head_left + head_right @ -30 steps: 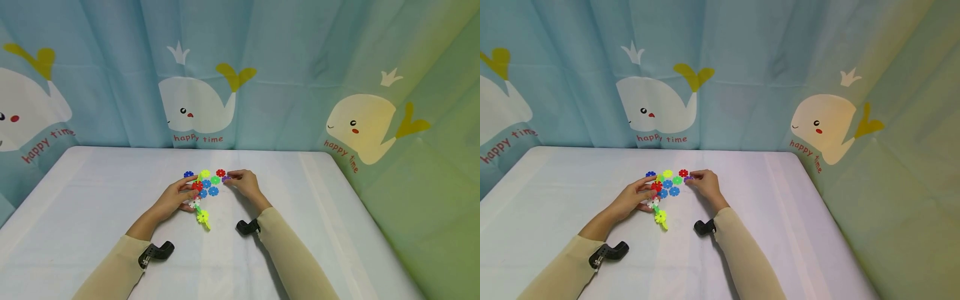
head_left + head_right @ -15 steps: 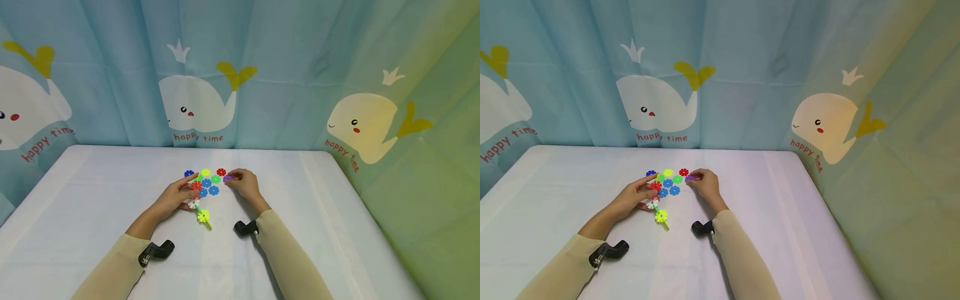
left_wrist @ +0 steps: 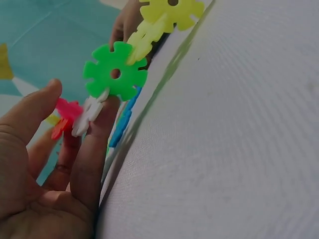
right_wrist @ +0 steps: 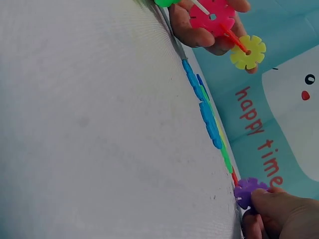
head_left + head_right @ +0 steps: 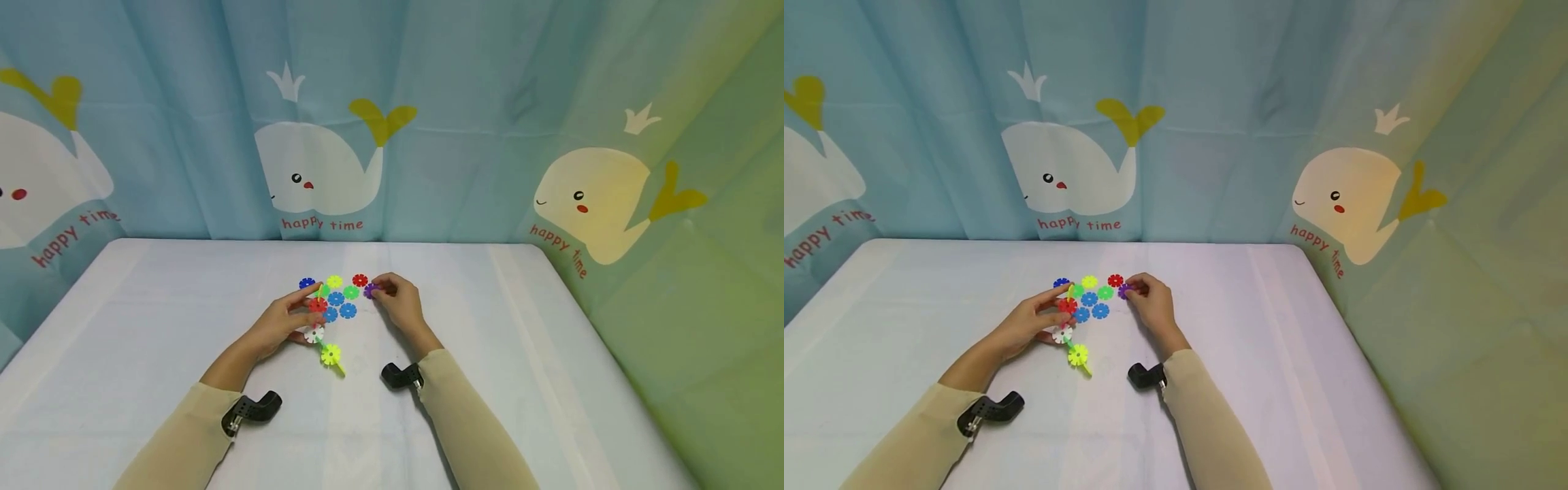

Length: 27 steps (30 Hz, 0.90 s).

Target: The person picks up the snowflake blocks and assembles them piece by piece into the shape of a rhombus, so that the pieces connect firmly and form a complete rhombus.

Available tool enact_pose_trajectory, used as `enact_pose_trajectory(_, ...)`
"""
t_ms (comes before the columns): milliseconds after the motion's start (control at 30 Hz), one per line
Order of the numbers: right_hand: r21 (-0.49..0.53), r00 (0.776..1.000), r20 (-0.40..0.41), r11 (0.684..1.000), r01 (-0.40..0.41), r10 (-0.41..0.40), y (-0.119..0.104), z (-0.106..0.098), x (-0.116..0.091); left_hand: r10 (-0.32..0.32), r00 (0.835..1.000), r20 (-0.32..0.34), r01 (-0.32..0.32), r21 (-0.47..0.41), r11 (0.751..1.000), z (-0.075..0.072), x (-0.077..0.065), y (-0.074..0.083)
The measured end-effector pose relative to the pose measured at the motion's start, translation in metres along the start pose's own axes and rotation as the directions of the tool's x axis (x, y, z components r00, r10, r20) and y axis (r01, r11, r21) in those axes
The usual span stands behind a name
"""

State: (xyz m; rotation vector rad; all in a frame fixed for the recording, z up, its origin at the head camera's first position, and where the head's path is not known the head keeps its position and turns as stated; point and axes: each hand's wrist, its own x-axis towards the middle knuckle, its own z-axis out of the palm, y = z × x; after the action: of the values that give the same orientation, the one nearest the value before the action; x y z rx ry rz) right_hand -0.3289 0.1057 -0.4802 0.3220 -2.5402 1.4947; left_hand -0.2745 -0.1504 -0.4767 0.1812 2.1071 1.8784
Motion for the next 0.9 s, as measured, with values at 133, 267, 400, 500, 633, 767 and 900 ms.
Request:
enact_pose_trajectory(133,0.048,0.999,-0.033,0.999,-0.011,0.013,0.0,0.0,0.0,-0.012,0.998,-0.056,0.009,-0.047,0.999,0.006,0.001,0.002)
enact_pose_trajectory(267,0.094,0.999,-0.043,0.995,-0.02,0.025,0.0,0.0,0.001,-0.015,0.997,-0.077,0.005,-0.129,0.992,0.019,0.001,0.004)
enact_pose_trajectory(400,0.162,0.999,-0.016,0.986,-0.036,0.039,-0.001,0.0,0.002,-0.008,0.997,-0.078,-0.003,-0.135,0.991,0.029,0.001,0.006)
enact_pose_trajectory(500,0.234,0.998,0.023,0.97,-0.068,0.064,-0.005,0.001,0.003,0.001,0.996,-0.086,-0.012,-0.124,0.992,0.03,0.0,0.006)
enact_pose_trajectory(633,0.307,0.992,0.076,0.943,-0.124,0.105,-0.011,0.003,0.002,0.018,0.997,-0.076,-0.025,-0.097,0.995,0.026,-0.001,0.005)
enact_pose_trajectory(767,0.327,0.986,0.106,0.932,-0.156,0.128,-0.014,0.003,0.001,0.031,0.998,-0.06,-0.037,-0.094,0.995,0.024,-0.001,0.004)
enact_pose_trajectory(900,0.355,0.984,0.127,0.92,-0.164,0.126,-0.016,0.003,0.001,0.043,0.998,-0.04,-0.047,-0.11,0.993,0.024,-0.001,0.004)
